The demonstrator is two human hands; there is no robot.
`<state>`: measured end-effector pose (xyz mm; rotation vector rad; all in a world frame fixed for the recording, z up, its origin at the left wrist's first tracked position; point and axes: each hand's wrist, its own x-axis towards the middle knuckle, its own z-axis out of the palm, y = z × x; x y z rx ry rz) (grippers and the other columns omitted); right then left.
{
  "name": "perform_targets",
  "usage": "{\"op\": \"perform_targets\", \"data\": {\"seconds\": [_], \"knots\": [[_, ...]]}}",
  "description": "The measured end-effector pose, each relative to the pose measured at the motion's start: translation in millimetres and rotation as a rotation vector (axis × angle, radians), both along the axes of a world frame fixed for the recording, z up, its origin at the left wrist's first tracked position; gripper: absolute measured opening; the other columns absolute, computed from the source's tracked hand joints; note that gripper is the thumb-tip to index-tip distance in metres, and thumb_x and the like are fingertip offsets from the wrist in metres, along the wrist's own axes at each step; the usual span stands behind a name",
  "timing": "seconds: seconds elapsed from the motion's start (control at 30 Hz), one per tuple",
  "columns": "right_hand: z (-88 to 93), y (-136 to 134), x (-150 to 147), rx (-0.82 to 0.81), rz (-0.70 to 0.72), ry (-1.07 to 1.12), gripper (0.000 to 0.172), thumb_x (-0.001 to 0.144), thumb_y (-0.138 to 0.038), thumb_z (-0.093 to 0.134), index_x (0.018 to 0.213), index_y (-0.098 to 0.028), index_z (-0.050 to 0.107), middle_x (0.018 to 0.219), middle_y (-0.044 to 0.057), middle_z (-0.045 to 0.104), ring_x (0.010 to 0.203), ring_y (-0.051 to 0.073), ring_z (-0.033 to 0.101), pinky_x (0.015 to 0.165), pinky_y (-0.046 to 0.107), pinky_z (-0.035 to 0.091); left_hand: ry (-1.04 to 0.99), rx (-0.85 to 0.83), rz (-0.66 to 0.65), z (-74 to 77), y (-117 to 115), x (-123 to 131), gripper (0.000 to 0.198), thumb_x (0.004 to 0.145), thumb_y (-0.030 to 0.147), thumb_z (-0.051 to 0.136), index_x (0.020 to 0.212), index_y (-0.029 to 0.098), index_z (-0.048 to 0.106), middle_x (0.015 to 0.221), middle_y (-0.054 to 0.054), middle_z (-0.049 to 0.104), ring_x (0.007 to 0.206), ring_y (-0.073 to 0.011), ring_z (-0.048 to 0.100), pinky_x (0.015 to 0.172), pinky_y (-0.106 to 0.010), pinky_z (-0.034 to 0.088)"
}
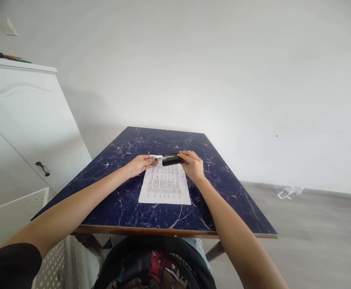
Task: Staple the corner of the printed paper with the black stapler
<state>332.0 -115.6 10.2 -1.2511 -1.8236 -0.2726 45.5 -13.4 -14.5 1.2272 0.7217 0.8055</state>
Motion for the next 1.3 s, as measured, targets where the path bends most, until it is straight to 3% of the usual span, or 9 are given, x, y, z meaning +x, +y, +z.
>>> {"op": "perform_targets", "data": {"seconds": [0.2,0.37,0.53,0.63,0.7,0.83,0.93,1.03,1.3], "knots": [[0.2,3.1,1.5,-0.016,-0.064,0.190,0.025,0.089,-0.027,0.064,0.107,-0.028,0.081,0.118,0.007,0.076,0.105,0.028,0.070,0.094,0.042,0.058,0.074,0.201,0.155,6.3,-11.4,-0.5,0.021,0.096,0.031,0.073,0.106,0.012,0.071,0.108,-0.018,0.078,0.100,-0.0272,0.078,0.107,-0.051,0.059],[-7.8,11.6,1.0,-0.384,-0.032,0.438,0.040,0.074,-0.047,0.081,0.104,-0.020,0.082,0.087,0.005,0.076,0.070,0.023,0.066,0.065,0.034,0.053,0.023,0.517,0.282,25.0,-29.6,-2.6,0.040,0.090,0.049,0.078,0.109,0.015,0.070,0.099,-0.013,0.080,0.083,-0.0245,0.079,0.088,-0.045,0.067],[-17.7,14.2,-4.7,-0.661,0.098,0.513,0.049,0.071,-0.055,0.084,0.102,-0.017,0.082,0.062,-0.001,0.062,0.049,0.013,0.048,0.051,0.028,0.039,0.071,0.637,0.234,35.7,-43.9,-1.6,0.042,0.086,0.053,0.080,0.106,0.018,0.069,0.088,-0.008,0.079,0.064,-0.0195,0.074,0.068,-0.035,0.065],[-18.9,15.0,-6.4,-0.733,0.148,0.465,0.048,0.070,-0.054,0.086,0.099,-0.016,0.081,0.061,0.000,0.061,0.049,0.014,0.048,0.051,0.028,0.039,0.120,0.626,0.167,36.7,-50.5,1.2,0.044,0.084,0.054,0.082,0.104,0.019,0.066,0.088,-0.007,0.079,0.052,-0.0154,0.068,0.057,-0.030,0.060],[-15.9,15.1,-5.2,-0.713,0.145,0.379,0.048,0.066,-0.054,0.088,0.097,-0.017,0.081,0.066,0.001,0.065,0.051,0.014,0.049,0.052,0.028,0.039,0.146,0.622,0.132,36.9,-53.8,3.0,0.045,0.083,0.055,0.083,0.103,0.019,0.063,0.087,-0.007,0.080,0.047,-0.0133,0.064,0.053,-0.028,0.056],[-3.7,10.5,-6.3,-0.441,0.183,0.362,0.051,0.072,-0.056,0.086,0.109,-0.023,0.080,0.096,0.006,0.074,0.056,0.011,0.043,0.053,0.027,0.037,0.170,0.621,0.095,35.8,-57.1,6.8,0.049,0.081,0.056,0.084,0.100,0.020,0.057,0.088,-0.006,0.080,0.042,-0.0110,0.061,0.047,-0.024,0.051],[3.5,3.7,-17.9,-0.404,0.434,0.469,0.045,0.082,-0.054,0.082,0.116,-0.024,0.079,0.096,0.005,0.072,0.057,0.011,0.041,0.054,0.028,0.037,0.164,0.621,0.062,33.2,-58.2,10.2,0.050,0.081,0.059,0.083,0.098,0.021,0.054,0.087,-0.005,0.080,0.042,-0.0106,0.060,0.045,-0.023,0.049],[6.7,-2.9,-33.6,-0.456,0.641,0.468,0.042,0.078,-0.050,0.088,0.112,-0.026,0.082,0.088,0.004,0.070,0.060,0.012,0.045,0.057,0.029,0.041,0.164,0.629,0.029,30.0,-60.7,13.8,0.050,0.082,0.060,0.082,0.095,0.021,0.054,0.080,-0.003,0.078,0.043,-0.0113,0.061,0.046,-0.023,0.050],[8.0,-2.8,-32.2,-0.402,0.534,0.442,0.033,0.083,-0.053,0.083,0.097,-0.024,0.084,0.083,0.006,0.074,0.060,0.015,0.055,0.055,0.030,0.044,0.205,0.682,-0.073,39.8,-56.2,10.4,0.042,0.092,0.059,0.071,0.100,0.020,0.059,0.081,-0.006,0.078,0.050,-0.0145,0.068,0.053,-0.026,0.055]]}}
